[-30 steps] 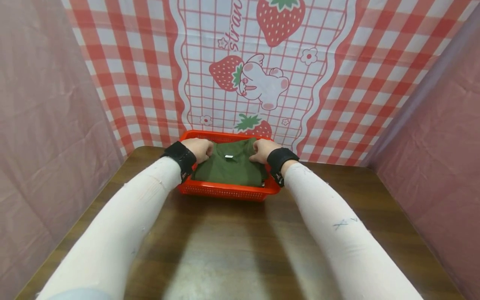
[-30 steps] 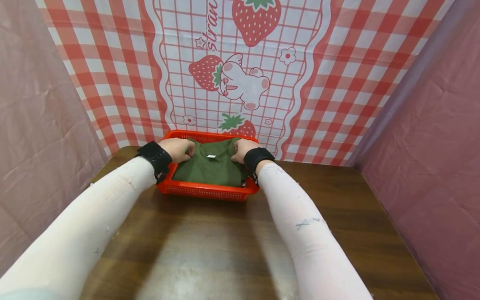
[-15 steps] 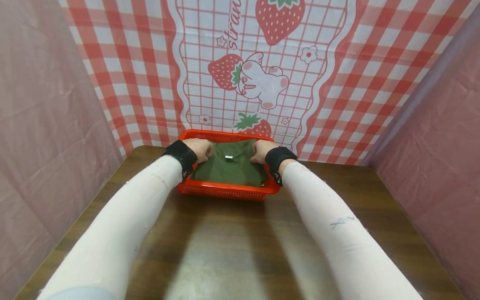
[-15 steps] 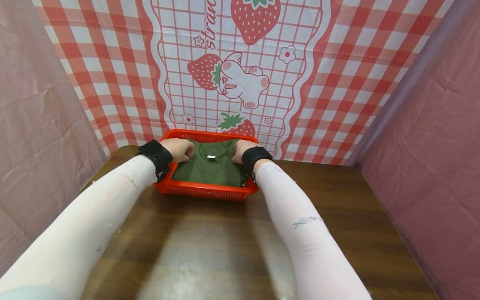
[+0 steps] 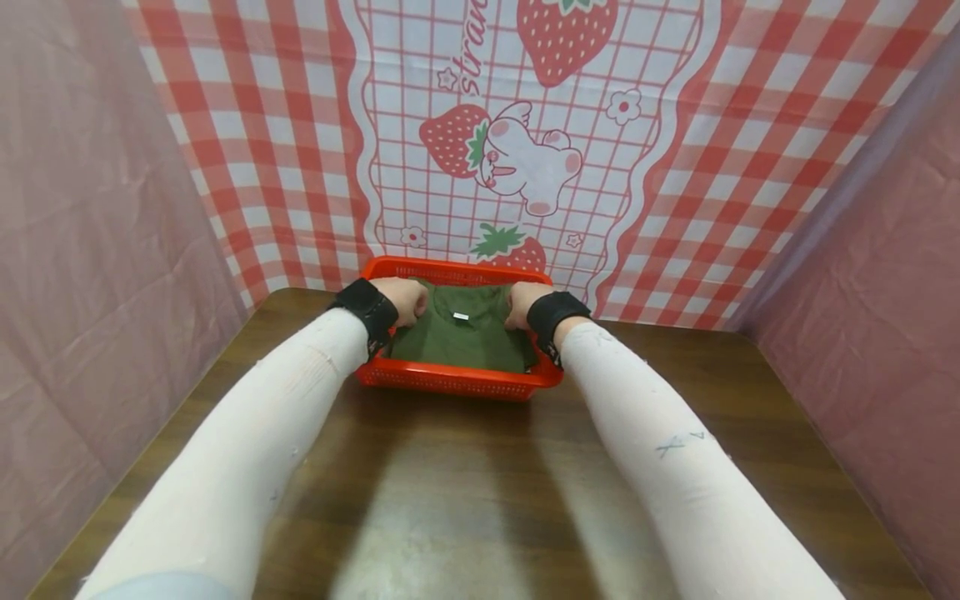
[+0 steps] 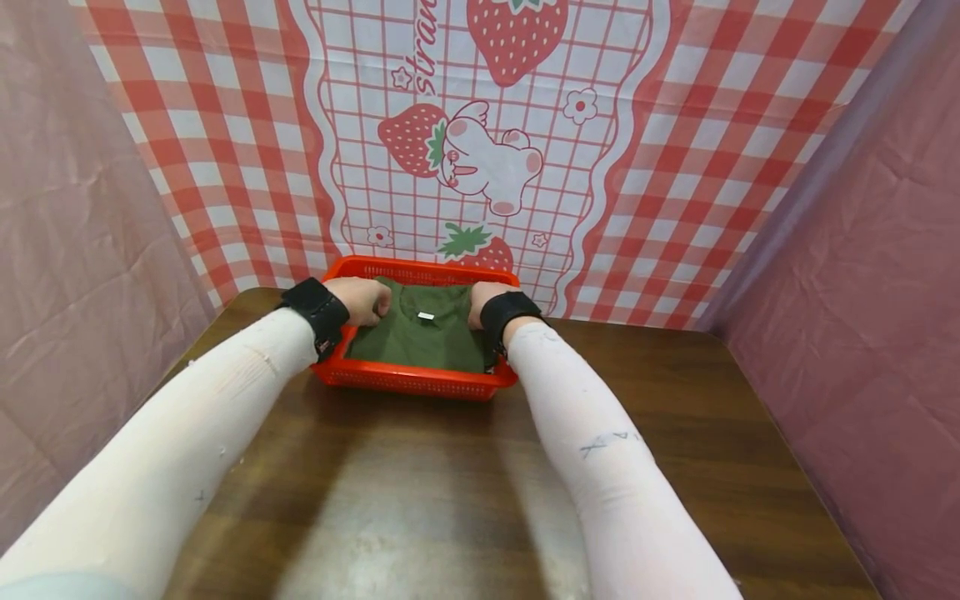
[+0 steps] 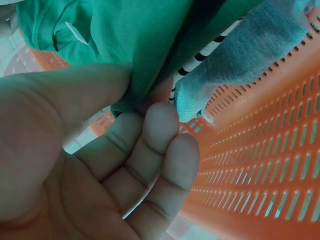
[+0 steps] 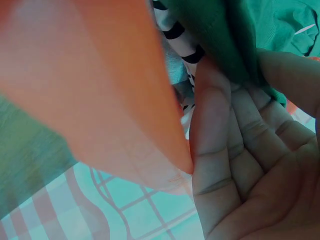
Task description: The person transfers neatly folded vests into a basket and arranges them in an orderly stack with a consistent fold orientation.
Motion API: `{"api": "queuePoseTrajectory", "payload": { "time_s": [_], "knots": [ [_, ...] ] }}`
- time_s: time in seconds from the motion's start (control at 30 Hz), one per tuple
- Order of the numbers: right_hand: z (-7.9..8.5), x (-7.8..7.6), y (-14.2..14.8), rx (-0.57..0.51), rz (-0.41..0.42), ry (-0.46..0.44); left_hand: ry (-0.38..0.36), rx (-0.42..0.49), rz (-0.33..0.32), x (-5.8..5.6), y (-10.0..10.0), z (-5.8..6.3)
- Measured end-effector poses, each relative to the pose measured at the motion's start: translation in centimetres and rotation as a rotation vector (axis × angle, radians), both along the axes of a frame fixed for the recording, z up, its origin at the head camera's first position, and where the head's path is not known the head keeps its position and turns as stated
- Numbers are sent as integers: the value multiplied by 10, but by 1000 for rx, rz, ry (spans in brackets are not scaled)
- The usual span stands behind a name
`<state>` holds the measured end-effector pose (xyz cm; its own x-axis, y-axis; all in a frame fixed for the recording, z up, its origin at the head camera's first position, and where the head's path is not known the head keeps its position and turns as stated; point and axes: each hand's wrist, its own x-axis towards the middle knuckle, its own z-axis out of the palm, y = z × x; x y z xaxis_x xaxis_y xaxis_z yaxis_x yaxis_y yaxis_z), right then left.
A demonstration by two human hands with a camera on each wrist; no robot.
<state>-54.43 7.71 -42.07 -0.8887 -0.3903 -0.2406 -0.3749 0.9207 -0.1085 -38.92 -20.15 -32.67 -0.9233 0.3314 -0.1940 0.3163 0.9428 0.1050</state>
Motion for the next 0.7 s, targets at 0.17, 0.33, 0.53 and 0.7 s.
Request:
{"api": "queuePoseTrajectory", "payload": {
  "time_s": [0.17,0.33,0.53,0.7],
  "knots": [
    [-2,1,0,7,-10,7,-19,-15,-1,-35,-8,-28],
    [-4,-2,0,-18,19,15,-8,-37,-12,-50,-16,-44],
    [16,23,-3,-55,30,5,-42,-60,5,-9,-2,-8],
    [92,113,-24,-43,-34,-10,-4,-47,19,13,-2,7]
  ]
}}
